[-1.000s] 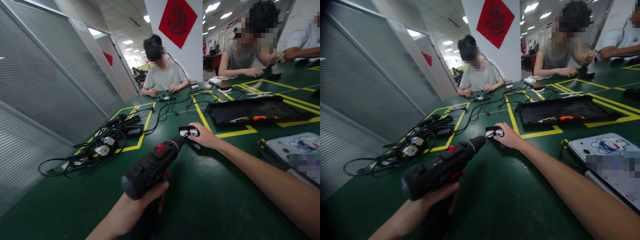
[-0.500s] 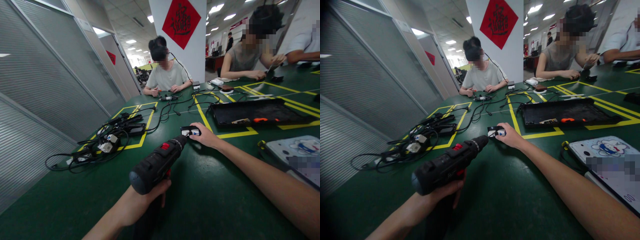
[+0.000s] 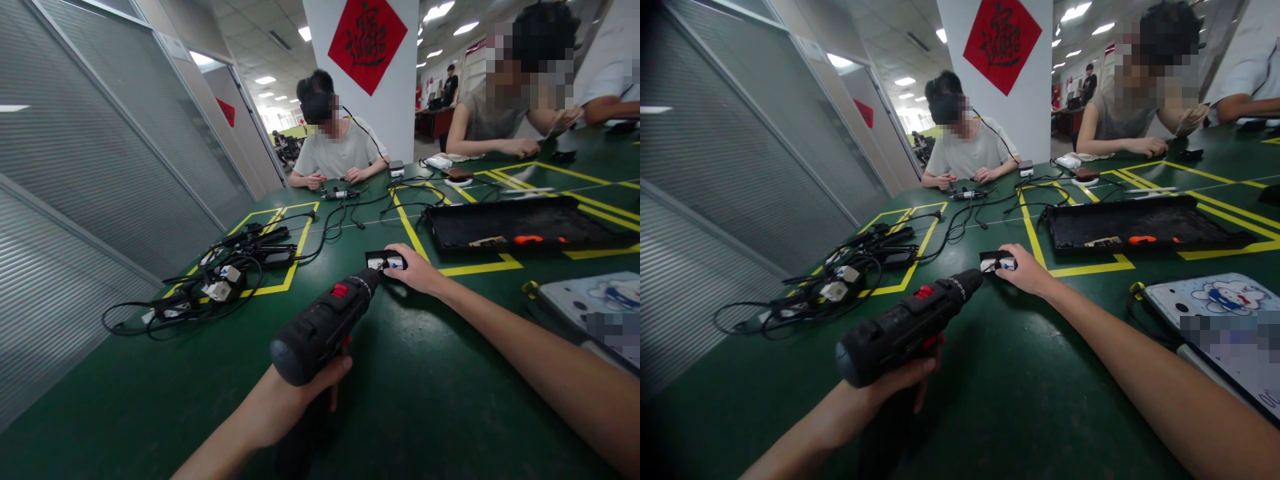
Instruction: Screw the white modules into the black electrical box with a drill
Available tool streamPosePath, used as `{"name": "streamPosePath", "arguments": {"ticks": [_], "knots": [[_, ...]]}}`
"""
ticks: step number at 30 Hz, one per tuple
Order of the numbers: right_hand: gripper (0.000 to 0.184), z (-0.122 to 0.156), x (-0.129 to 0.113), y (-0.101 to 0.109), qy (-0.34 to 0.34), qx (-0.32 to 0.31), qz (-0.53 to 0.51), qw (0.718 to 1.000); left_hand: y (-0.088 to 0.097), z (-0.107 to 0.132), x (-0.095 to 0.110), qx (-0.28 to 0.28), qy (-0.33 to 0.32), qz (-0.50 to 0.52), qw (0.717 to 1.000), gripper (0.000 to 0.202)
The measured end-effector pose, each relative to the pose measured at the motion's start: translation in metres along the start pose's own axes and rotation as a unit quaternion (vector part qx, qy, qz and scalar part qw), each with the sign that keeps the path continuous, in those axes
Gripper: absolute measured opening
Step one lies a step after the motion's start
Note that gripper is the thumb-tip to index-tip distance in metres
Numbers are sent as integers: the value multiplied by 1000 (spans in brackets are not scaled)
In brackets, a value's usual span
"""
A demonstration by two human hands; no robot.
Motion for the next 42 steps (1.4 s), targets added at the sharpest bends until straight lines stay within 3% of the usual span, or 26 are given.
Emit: {"name": "streamPosePath", "arguments": {"ticks": [12,18,29,36,42], "knots": [[43,1,-3,0,6,3,12,1000,-2,1,3,7,-19,13,1000,39],[43,1,-4,1,10,6,8,1000,-2,1,1,-20,15,-25,999,33],[43,0,-4,0,10,6,16,1000,-1,2,0,3,-11,2,1000,42],[43,1,-3,0,17,7,23,1000,-1,2,2,4,-12,10,1000,35],[42,1,-4,0,15,7,29,999,1,2,-3,0,10,2,1000,41]]}}
Point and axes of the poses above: each hand's wrist, its own z-axis away from the middle knuckle, its own y-axis out of the back of the hand, x = y × z, the point moved 8 cm from there along -z, towards the middle knuckle, and after that the axes turned 11 degrees about -z, right-handed, at the moved point
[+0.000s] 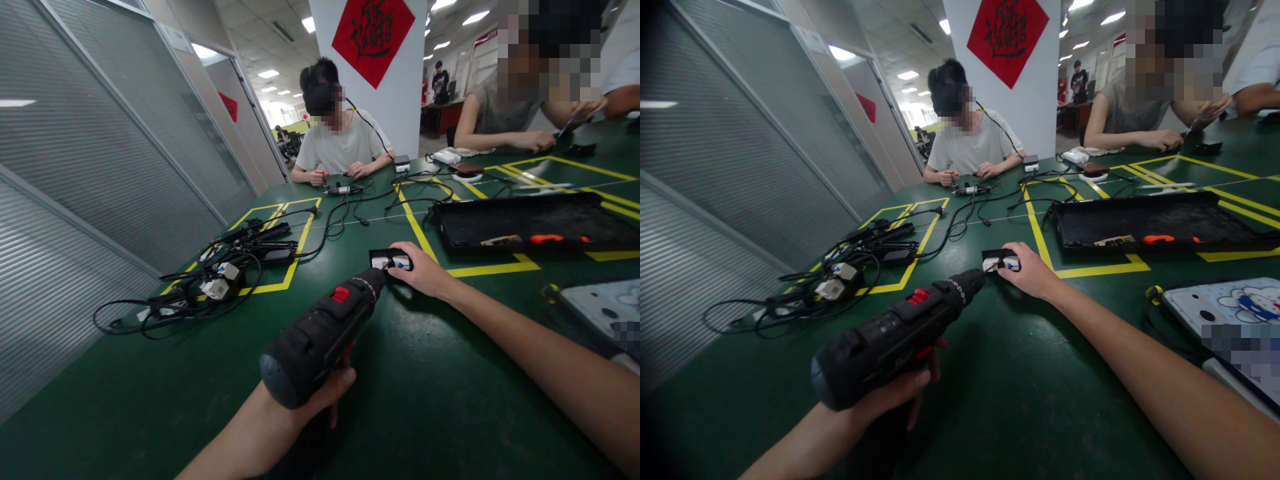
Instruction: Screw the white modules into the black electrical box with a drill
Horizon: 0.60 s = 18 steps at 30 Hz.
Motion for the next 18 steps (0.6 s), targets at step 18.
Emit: {"name": "streamPosePath", "arguments": {"ticks": [18], "knots": [[44,0,0,-2,-7,-6,-4,1000,5,-7,-4,115,-16,-7,993,35]]}}
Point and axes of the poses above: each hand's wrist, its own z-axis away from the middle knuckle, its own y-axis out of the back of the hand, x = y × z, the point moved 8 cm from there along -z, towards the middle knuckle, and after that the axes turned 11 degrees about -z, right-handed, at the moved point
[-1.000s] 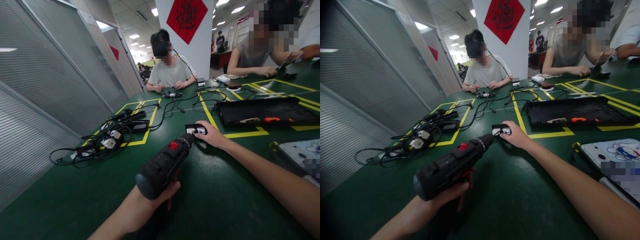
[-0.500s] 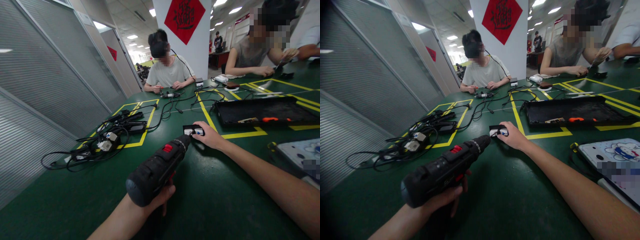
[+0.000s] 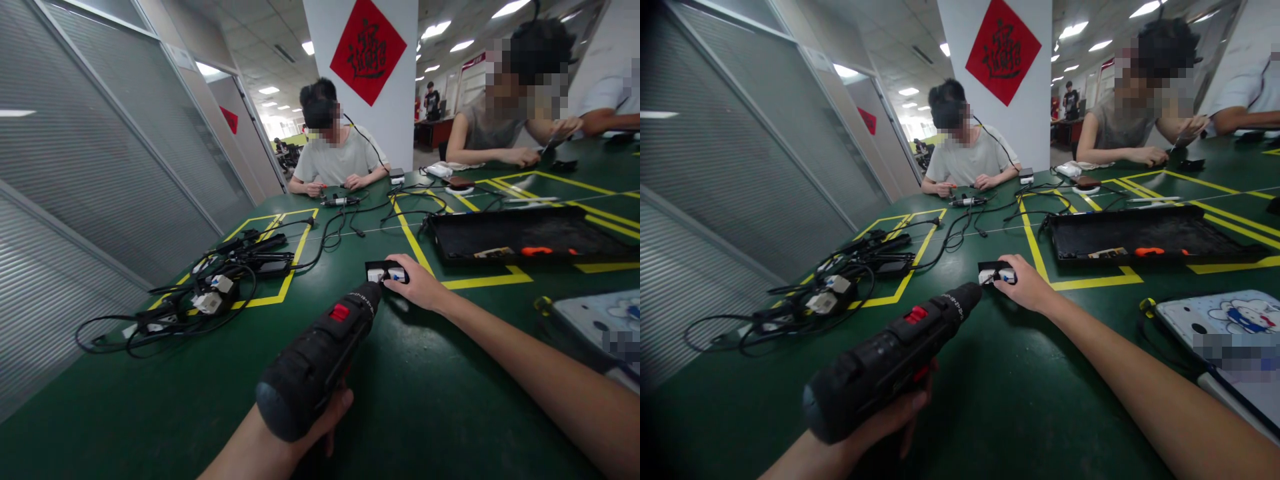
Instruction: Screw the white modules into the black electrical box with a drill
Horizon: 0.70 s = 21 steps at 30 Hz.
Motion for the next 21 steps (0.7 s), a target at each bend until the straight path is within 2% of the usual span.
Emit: {"name": "streamPosePath", "arguments": {"ticks": [5,9,12,17,21], "knots": [[44,0,-1,0,-7,-2,-8,1000,-9,-7,-10,-52,-34,27,998,34],[45,0,-1,1,-10,-1,-9,1000,-4,-6,1,-63,-38,32,997,32],[44,0,-2,1,-8,0,-13,1000,2,-5,11,-49,-45,22,998,31],[42,0,-4,1,0,-1,-21,1000,14,-7,17,10,-66,-13,998,34],[43,0,-3,0,0,0,-22,1000,10,-7,14,-15,-50,10,999,22]]}}
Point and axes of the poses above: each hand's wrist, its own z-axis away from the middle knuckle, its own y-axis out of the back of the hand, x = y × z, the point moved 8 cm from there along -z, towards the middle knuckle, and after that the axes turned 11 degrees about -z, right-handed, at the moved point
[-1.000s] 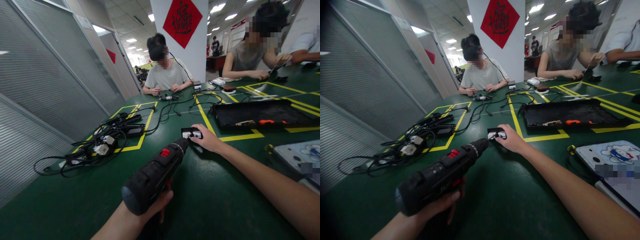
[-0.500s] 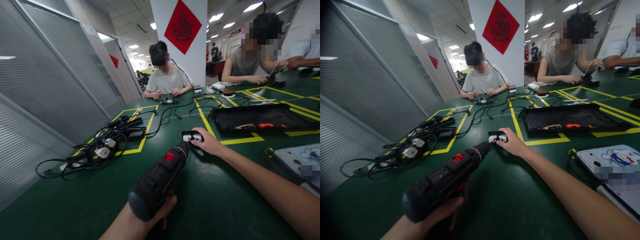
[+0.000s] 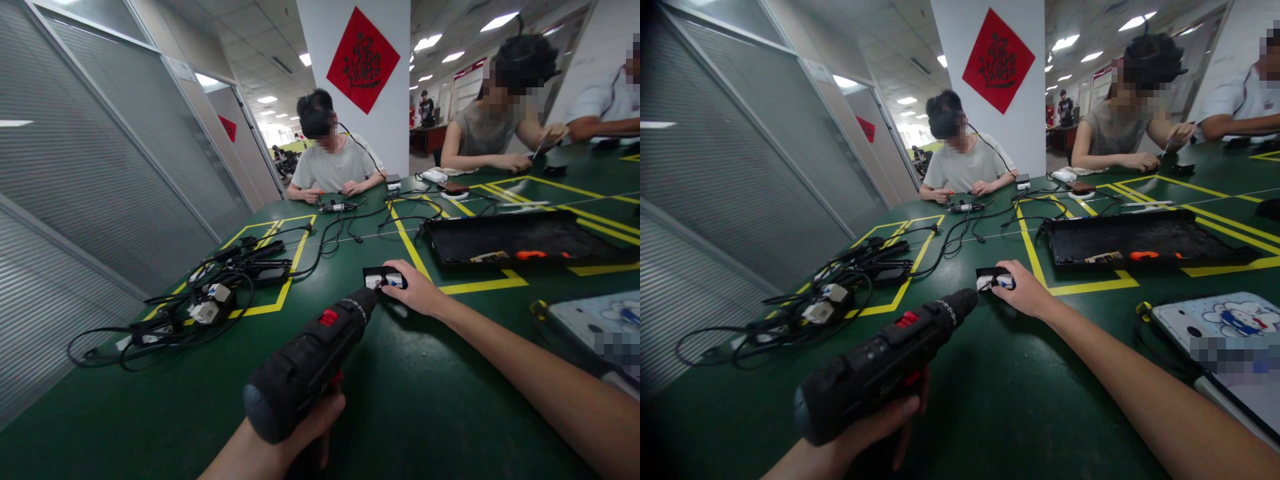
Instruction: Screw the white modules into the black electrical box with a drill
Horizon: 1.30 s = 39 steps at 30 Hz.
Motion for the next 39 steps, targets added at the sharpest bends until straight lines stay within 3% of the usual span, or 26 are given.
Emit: {"name": "streamPosePath", "arguments": {"ticks": [7,14,19,28,33,36,39], "knots": [[43,0,3,-1,-3,3,-8,1000,15,0,-1,45,-28,-25,998,20],[42,0,0,0,-8,1,-14,1000,5,2,-16,-8,10,-11,1000,20],[42,-1,-3,1,-13,-3,-13,1000,-2,2,-22,-13,26,46,998,29],[43,1,-2,0,-12,-1,-12,1000,-6,3,-24,-27,61,59,996,34],[43,0,0,-1,-14,-1,-17,1000,-4,1,-32,-15,35,45,998,28],[44,0,2,-1,-11,1,-11,1000,3,0,-27,23,-5,-24,999,24],[45,0,2,-1,-14,1,-7,1000,5,1,-22,31,-11,-24,999,25]]}}
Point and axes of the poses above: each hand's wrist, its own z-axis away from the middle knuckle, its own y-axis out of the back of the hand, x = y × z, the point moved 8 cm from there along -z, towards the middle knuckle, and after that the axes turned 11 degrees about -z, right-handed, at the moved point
